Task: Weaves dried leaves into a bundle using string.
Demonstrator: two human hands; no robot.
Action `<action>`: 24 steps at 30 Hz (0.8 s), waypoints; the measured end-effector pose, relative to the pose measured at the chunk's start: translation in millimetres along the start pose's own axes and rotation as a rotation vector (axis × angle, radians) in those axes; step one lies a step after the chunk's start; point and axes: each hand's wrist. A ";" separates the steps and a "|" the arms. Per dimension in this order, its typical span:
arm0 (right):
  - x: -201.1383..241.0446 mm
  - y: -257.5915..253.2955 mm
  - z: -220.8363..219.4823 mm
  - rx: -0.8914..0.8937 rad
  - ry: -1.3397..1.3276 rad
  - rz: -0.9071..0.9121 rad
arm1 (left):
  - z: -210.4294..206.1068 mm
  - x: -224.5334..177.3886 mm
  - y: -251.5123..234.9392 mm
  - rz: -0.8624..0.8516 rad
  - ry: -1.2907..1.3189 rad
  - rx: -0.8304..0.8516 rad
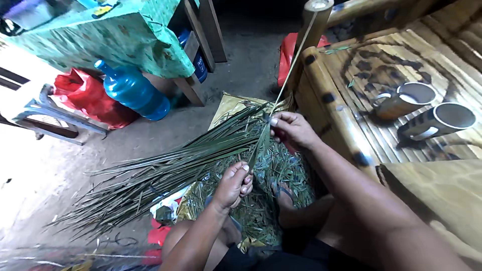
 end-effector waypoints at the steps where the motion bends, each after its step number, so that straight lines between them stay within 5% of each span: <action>1: 1.6 -1.5 2.8 -0.030 -0.003 0.002 | -0.8 0.1 0.2 0.002 -0.005 -0.010; 10: -11.8 29.9 -37.7 0.433 -0.044 -0.239 | -1.7 -3.4 -15.5 -0.069 0.000 -0.076; 24: -9.6 14.8 -14.7 0.393 0.040 0.133 | 13.1 -6.5 -4.6 0.183 0.333 0.348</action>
Point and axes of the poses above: each hand's wrist, its own y-axis away from the middle knuckle, its own z-axis out of the back of the hand, x = y × z, and after that the axes turned 4 degrees about -x, right-handed
